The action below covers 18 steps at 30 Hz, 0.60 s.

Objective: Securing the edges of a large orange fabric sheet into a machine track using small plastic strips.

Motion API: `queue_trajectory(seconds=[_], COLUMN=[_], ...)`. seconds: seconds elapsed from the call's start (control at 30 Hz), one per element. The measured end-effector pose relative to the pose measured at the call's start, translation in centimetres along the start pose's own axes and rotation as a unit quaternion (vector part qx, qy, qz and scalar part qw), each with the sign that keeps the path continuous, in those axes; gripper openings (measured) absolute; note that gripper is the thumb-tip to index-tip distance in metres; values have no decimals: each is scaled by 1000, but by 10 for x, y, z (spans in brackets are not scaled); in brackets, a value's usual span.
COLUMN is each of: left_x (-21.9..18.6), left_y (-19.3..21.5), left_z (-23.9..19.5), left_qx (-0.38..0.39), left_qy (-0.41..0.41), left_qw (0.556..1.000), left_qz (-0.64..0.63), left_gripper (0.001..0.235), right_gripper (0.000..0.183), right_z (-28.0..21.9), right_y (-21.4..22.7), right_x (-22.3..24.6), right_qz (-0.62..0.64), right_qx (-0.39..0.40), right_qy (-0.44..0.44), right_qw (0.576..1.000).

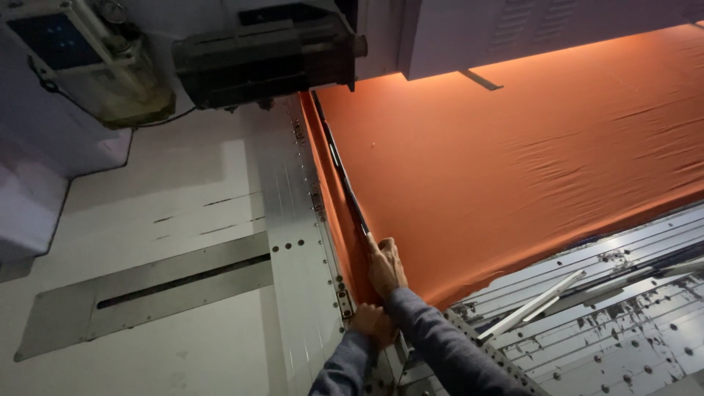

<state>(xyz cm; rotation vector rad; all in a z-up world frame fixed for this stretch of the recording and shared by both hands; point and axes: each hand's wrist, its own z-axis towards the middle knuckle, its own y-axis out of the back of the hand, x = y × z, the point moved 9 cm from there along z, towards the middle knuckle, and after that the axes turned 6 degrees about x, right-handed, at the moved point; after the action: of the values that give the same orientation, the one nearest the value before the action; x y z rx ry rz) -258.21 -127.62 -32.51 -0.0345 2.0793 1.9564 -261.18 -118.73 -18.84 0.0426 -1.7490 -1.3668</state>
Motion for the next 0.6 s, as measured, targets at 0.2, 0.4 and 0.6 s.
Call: queue_trajectory(seconds=[0.2, 0.4, 0.6], left_x=[-11, -16, 12], left_y=[19, 23, -41], left_z=[-5, -8, -3], left_qx=[-10, -32, -96], left_qy=[9, -32, -39], left_qw=[999, 999, 994], left_qz=[35, 25, 40], left_gripper=[37, 37, 38], right_gripper=[78, 72, 62], right_z=[-10, -9, -12], right_y=[12, 0, 4], right_x=[18, 15, 21], right_qz=[-16, -44, -105], right_qx=[40, 59, 7], right_qy=[-32, -46, -20], right_qw=[999, 996, 994])
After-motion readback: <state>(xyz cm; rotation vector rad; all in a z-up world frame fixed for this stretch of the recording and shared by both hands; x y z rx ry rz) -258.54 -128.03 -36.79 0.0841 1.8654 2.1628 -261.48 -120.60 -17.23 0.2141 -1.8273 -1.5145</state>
